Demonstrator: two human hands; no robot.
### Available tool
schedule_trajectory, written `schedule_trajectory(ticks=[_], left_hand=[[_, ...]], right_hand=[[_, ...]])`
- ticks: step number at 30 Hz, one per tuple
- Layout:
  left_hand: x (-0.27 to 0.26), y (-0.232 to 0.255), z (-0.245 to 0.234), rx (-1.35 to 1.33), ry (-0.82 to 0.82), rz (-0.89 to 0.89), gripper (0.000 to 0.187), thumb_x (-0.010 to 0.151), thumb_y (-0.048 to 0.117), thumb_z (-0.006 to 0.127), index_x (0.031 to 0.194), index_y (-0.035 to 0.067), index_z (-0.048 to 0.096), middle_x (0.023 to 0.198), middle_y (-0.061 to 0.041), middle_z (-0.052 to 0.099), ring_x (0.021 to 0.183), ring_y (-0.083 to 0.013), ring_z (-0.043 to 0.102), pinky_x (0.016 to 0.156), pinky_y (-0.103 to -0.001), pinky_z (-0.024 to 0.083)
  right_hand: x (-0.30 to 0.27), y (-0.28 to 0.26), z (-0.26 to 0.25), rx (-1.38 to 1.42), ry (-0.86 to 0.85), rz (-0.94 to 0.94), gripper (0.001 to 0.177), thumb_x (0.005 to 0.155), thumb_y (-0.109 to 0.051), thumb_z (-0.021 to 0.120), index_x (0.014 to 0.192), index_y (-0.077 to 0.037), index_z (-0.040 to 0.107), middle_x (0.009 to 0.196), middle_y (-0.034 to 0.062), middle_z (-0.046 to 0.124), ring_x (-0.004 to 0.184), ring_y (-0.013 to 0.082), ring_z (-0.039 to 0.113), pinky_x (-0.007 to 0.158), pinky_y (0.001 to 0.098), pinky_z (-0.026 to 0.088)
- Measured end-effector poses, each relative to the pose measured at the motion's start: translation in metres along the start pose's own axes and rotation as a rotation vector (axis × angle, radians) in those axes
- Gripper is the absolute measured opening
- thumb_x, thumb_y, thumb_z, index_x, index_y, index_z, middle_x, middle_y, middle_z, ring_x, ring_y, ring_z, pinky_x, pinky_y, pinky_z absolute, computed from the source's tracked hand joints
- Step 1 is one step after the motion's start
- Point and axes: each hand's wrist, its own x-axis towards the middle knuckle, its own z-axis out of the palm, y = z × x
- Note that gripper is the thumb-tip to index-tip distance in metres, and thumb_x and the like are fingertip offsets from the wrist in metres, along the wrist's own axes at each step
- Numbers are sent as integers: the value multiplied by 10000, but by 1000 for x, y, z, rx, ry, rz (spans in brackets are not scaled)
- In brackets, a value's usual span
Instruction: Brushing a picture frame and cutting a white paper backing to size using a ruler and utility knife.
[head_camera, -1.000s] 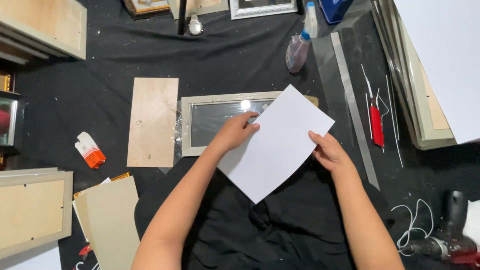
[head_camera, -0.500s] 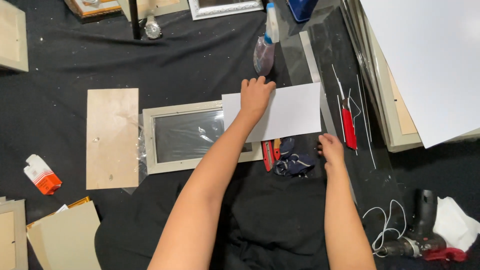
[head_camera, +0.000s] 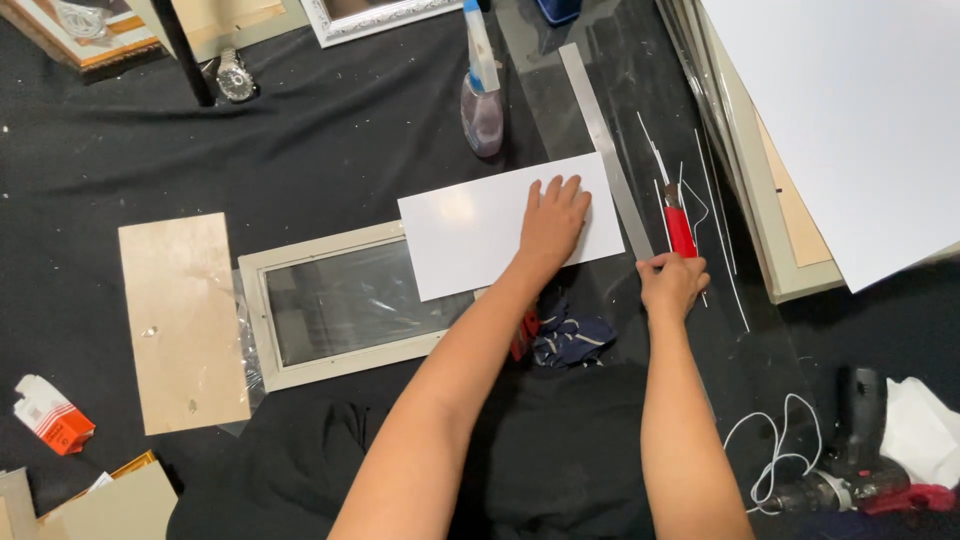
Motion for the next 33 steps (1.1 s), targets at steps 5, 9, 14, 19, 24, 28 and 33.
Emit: schedule_trajectory(ticks=[5,9,14,19,24,28,33], left_hand=[[9,22,-3,18,-299,-26,633,961,396,719,1495,166,469,1628,-108,367,1522,-321,304,1248,-571,165],[9,21,-9,55,-445,-56,720,979,396,683,1587,179,365,1672,-118,303,1547,-338,257,1259,-610,74],[7,19,-8,72,-425,-59,713,975,414,684,1574,172,383,1654,-118,337,1533,-340,289,1254,-620,81],[10,19,-6,95,-436,-68,758,979,469,663,1589,150,346,1655,-108,329,1529,-329,293,1259,-604,88],[18,21,-17,129,-464,-27,844,985,583,612,1624,148,273,1713,-91,191,1575,-306,167,1272,-585,78],[27,16,-5,139,-480,-48,877,968,588,629,1622,131,266,1699,-99,238,1557,-312,230,1269,-605,26],[28,21,-12,151,-473,-55,870,947,561,664,1597,98,318,1671,-118,307,1532,-324,289,1259,-619,29]], right_hand=[[-19,-32,-20,67,-5,11,219,932,-204,765,1061,-96,625,1230,174,464,1194,445,468,1011,530,442],[-17,-30,-25,53,-73,56,319,934,-251,743,1181,-115,594,1241,167,480,1212,418,449,998,535,420],[-7,-19,-15,107,-102,53,320,846,-235,777,1060,-89,589,1228,183,467,1212,432,414,989,549,412],[-4,-20,-12,201,-88,-4,240,833,-128,683,1030,-70,558,1142,231,549,1129,499,543,936,608,455],[-14,-36,-40,505,-78,140,313,931,-118,518,1241,-154,518,1110,157,671,1133,406,616,896,509,493],[-27,-49,-52,543,-131,163,346,944,-292,653,1241,-168,529,1076,98,664,1048,318,624,818,454,482],[-37,-59,-50,525,-141,94,386,922,-207,706,1252,-145,516,1116,119,641,1009,305,597,821,429,476]])
